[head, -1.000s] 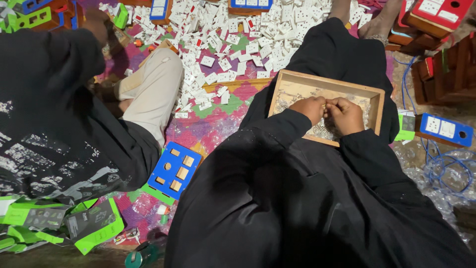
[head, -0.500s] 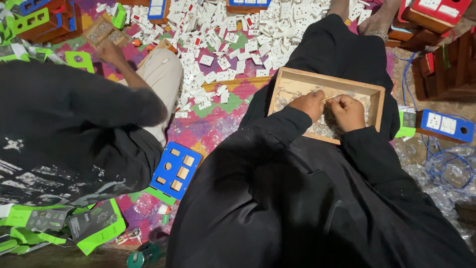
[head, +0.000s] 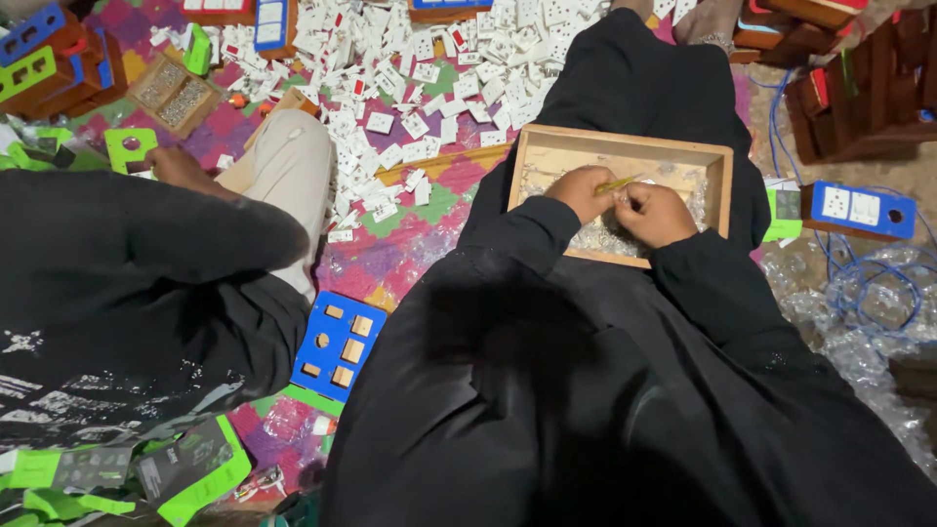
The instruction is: The person sits on the floor with a wooden tray on their lap and assembles small white plastic switch and socket components, using a small hand tool to press and adjust parts inside the tray. They handle the tiny pieces one at a time while another person works on similar parts nearby on the floor.
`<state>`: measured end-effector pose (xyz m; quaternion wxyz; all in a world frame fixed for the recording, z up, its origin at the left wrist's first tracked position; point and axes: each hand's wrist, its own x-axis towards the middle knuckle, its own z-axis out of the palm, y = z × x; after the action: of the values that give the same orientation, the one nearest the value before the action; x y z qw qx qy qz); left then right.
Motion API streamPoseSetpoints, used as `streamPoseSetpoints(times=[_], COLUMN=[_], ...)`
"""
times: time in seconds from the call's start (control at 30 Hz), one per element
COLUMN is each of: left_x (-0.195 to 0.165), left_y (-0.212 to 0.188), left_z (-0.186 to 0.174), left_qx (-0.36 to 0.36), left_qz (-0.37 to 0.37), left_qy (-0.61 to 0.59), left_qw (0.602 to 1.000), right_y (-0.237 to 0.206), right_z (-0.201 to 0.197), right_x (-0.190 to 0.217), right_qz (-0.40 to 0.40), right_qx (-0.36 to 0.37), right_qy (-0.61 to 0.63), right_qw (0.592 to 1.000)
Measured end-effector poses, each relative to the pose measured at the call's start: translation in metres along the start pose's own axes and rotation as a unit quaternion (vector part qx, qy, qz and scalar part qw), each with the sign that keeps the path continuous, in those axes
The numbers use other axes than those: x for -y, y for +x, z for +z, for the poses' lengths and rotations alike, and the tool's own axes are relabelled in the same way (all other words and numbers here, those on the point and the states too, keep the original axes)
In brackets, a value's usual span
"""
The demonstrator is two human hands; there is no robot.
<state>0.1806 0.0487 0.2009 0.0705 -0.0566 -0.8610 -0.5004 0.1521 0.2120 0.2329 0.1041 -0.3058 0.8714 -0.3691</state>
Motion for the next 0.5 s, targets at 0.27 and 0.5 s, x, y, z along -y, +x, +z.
streamPoseSetpoints(times=[0.27, 0.5], left_x=[0.014, 0.011], left_y=[-0.001, -0.002], left_z=[0.012, 0.014], left_qx=[-0.032, -0.03], left_qz=[0.041, -0.041], left_qy=[-0.035, -0.05], left_qw=[0.998, 0.997], right_y=[-0.002, -0.002], right_z=[0.0, 0.003], right_x=[-0.006, -0.006], right_qz=[-0.004, 0.056], right_qx=[0.004, 0.004], right_qy=[0.099, 0.226], right_qw=[0.995, 0.973])
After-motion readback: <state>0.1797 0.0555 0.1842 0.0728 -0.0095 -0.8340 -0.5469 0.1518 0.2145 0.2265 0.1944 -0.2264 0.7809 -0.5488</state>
